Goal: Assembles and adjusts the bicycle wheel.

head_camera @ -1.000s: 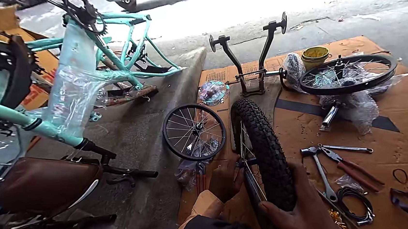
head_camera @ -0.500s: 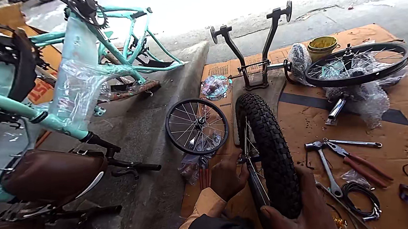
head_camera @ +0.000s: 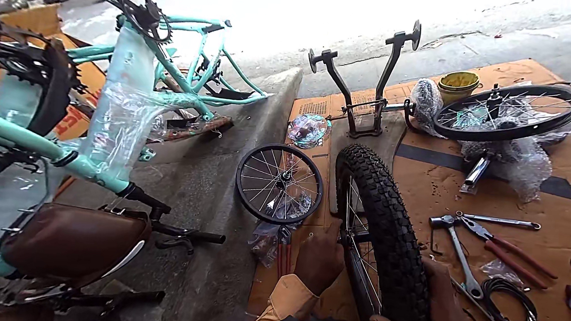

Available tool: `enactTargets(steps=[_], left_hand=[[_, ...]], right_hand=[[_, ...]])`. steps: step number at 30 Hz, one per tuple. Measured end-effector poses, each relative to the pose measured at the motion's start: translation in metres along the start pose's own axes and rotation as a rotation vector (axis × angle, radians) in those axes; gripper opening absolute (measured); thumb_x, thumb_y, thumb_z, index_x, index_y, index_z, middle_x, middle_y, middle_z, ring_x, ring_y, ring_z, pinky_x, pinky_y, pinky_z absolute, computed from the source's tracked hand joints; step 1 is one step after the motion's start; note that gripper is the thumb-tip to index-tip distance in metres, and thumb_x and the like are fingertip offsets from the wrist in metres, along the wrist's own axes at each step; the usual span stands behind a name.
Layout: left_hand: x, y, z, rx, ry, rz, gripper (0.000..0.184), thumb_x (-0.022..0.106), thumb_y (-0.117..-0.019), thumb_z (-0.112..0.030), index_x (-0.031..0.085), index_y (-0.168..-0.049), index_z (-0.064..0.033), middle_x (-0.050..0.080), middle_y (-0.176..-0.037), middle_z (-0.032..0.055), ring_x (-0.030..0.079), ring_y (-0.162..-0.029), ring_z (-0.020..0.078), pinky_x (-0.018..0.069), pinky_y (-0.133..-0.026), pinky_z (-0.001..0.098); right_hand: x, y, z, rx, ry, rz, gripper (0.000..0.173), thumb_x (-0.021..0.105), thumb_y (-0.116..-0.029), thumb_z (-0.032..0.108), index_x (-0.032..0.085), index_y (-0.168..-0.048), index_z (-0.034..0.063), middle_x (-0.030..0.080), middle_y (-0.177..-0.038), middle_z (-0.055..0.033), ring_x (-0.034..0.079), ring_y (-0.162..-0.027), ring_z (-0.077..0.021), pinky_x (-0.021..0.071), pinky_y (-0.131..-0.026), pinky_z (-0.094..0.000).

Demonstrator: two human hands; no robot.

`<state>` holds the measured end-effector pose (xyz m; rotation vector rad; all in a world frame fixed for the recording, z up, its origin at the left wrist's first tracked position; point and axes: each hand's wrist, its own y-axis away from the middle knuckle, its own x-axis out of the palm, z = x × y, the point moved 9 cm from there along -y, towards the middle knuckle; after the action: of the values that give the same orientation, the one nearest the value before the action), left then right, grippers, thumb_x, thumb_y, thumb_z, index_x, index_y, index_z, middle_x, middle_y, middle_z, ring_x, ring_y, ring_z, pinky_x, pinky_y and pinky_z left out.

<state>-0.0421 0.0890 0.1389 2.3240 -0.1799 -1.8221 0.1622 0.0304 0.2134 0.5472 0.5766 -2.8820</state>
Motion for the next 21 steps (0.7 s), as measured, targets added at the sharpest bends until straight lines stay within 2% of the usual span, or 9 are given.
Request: enactTargets(steps=[2,5,9,12,15,19,20,21], left_hand=[[-0.002,0.002,0.001,0.08,0.087,-0.118,0.047,0.047,-0.0961,-0.022,0.062,-0.139,-0.0106,0.072,-0.082,0.0082,0.07,-0.074,0.0257,0.0577,-0.07,0.0474],[0.002,0.001,0.005,0.084,0.167,-0.154,0.043,0.052,-0.0999,-0.038,0.066,-0.134,-0.0152,0.076,-0.097,0.0041,0.074,-0.085,0.02,0.0612,-0.077,0.0449],[0.001,-0.004,0.008,0.02,0.22,-0.119,0.037,0.057,-0.0944,-0.036,0.074,-0.122,-0.0172,0.074,-0.084,0.0035,0.071,-0.076,0.02,0.0586,-0.071,0.0464],[-0.003,-0.005,0.006,-0.047,0.2,-0.021,0.036,0.061,-0.0933,-0.032,0.072,-0.124,-0.017,0.074,-0.086,0.0083,0.072,-0.082,0.027,0.0566,-0.075,0.0525],[-0.003,-0.003,0.002,-0.031,0.136,0.037,0.034,0.056,-0.0967,-0.029,0.067,-0.125,-0.0143,0.072,-0.089,0.0098,0.071,-0.086,0.0287,0.0559,-0.077,0.0524],[0.001,-0.001,0.019,0.073,0.255,-0.063,0.038,0.05,-0.0983,-0.019,0.067,-0.132,-0.0164,0.069,-0.077,0.005,0.065,-0.066,0.0213,0.0559,-0.067,0.0466],[0.001,0.0,0.023,0.093,0.297,-0.12,0.037,0.05,-0.099,-0.02,0.068,-0.131,-0.0167,0.07,-0.08,0.0031,0.065,-0.066,0.0181,0.0562,-0.066,0.0443],[-0.001,0.004,0.024,0.14,0.347,-0.201,0.034,0.054,-0.0987,-0.023,0.071,-0.127,-0.0156,0.072,-0.09,0.0,0.066,-0.072,0.0128,0.0578,-0.068,0.0395]], right_hand=[[-0.001,0.0,-0.002,0.008,-0.006,-0.008,0.091,0.077,-0.0805,0.062,0.042,-0.138,0.0008,0.067,-0.111,-0.01,0.068,-0.095,-0.0065,0.0608,-0.079,-0.0268],[-0.002,-0.001,-0.004,0.009,-0.029,-0.015,0.09,0.076,-0.0814,0.062,0.042,-0.139,0.0024,0.067,-0.11,-0.008,0.068,-0.095,-0.0056,0.0615,-0.078,-0.0265],[0.0,0.0,-0.002,0.002,-0.029,-0.009,0.09,0.076,-0.0812,0.063,0.042,-0.139,0.0041,0.066,-0.111,-0.0073,0.068,-0.095,-0.0054,0.0612,-0.078,-0.0261],[0.003,0.002,-0.001,0.001,-0.032,0.005,0.089,0.076,-0.0813,0.064,0.042,-0.139,0.004,0.067,-0.11,-0.007,0.068,-0.094,-0.0062,0.0618,-0.077,-0.0276],[0.003,0.004,0.0,-0.009,-0.028,0.011,0.089,0.075,-0.0811,0.065,0.043,-0.138,0.0047,0.067,-0.109,-0.0068,0.068,-0.094,-0.0068,0.0618,-0.077,-0.0281],[0.0,0.009,-0.003,-0.011,-0.027,-0.014,0.089,0.075,-0.0813,0.065,0.042,-0.14,0.0064,0.067,-0.11,-0.0057,0.068,-0.094,-0.005,0.0617,-0.077,-0.0267],[-0.001,0.01,-0.004,-0.011,-0.031,-0.023,0.089,0.075,-0.0816,0.064,0.041,-0.141,0.0073,0.067,-0.11,-0.0053,0.068,-0.094,-0.0049,0.0618,-0.077,-0.0267],[-0.002,0.011,-0.005,-0.01,-0.034,-0.033,0.088,0.075,-0.082,0.064,0.041,-0.142,0.0082,0.067,-0.112,-0.005,0.068,-0.095,-0.0047,0.0618,-0.078,-0.0268]])
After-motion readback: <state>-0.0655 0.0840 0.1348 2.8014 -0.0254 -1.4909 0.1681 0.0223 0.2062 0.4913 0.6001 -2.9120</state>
